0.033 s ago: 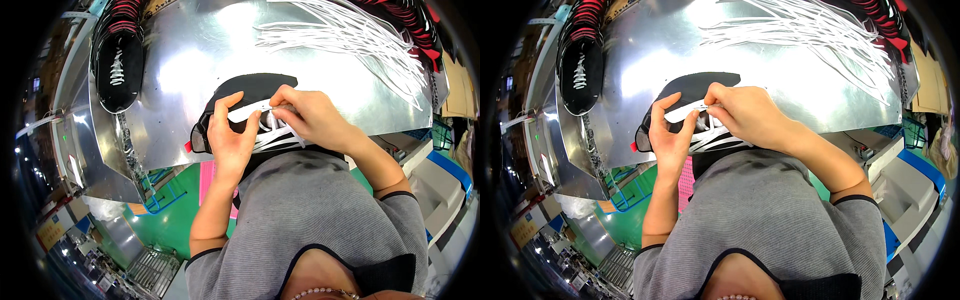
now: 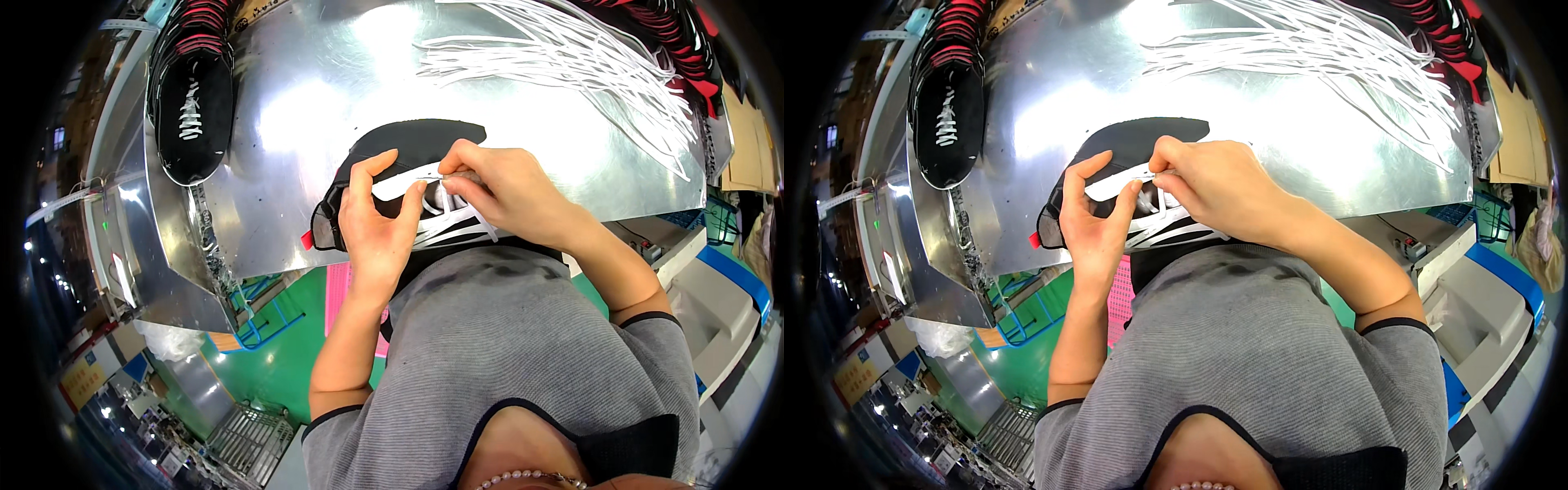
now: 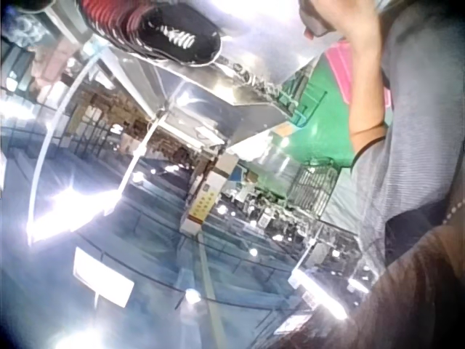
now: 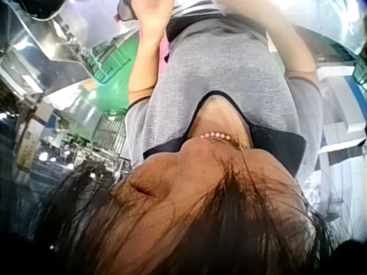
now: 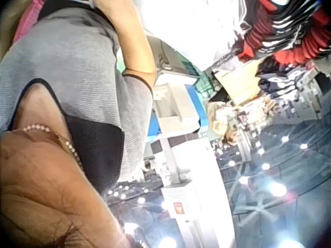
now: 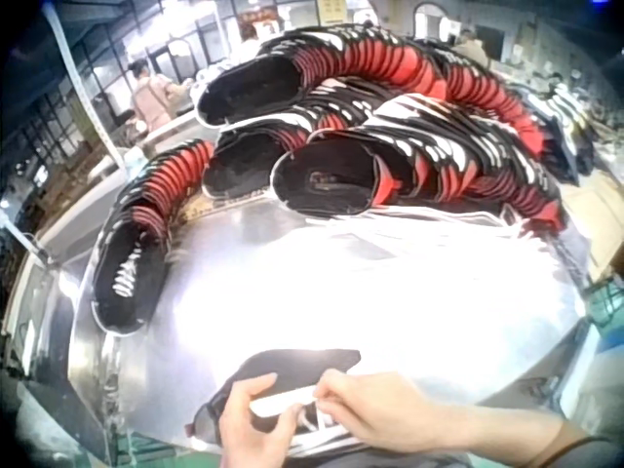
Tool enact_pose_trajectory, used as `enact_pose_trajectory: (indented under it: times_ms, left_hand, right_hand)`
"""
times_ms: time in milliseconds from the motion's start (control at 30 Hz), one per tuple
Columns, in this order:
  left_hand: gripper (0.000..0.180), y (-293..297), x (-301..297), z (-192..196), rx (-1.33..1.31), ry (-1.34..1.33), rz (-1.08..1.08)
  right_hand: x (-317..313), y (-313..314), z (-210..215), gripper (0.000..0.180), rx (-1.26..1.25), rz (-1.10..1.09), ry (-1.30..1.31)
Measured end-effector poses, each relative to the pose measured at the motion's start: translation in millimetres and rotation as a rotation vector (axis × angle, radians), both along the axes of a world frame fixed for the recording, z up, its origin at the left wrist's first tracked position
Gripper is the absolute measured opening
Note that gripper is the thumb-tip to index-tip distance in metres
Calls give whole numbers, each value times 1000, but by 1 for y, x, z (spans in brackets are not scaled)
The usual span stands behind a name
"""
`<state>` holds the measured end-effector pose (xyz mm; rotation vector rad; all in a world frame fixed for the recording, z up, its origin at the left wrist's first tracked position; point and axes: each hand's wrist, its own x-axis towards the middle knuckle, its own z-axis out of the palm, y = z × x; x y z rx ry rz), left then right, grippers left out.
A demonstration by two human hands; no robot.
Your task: The person laces shoe uppers, threading laces through the eyelets using a small tool and by hand, then sets each shoe upper aside.
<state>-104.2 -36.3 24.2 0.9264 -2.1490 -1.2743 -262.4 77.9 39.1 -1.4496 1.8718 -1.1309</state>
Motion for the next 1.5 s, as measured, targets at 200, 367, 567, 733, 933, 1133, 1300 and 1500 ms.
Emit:
enact_pose_trajectory:
  times_ms: [200,367,567,733,933,1133,1300,1500]
  left_hand:
    - [38,13,-5,12,12,-47,-4]
    - [43,6,-4,8,141,-39,32]
    - [46,-7,-13,15,448,136,4]
    - [42,-27,-12,31,806,241,-182]
    - [49,-14,6,47,392,-68,-154]
    - [38,26,1,41,-615,-248,-221]
    - [21,18,-19,30,-613,-276,-255]
    - [18,13,-26,32,-629,-340,-269]
  right_hand:
    - [19,-21,-11,18,51,4,264]
    - [9,-27,-2,20,162,49,300]
    - [-18,18,17,14,86,-186,95]
    - [-16,17,-16,20,24,-341,262]
    - [-24,24,-12,24,-7,-341,19]
    - [10,41,-23,16,-3,-242,175]
    - [12,64,8,12,-129,-143,387]
    - [20,89,-10,12,113,143,174]
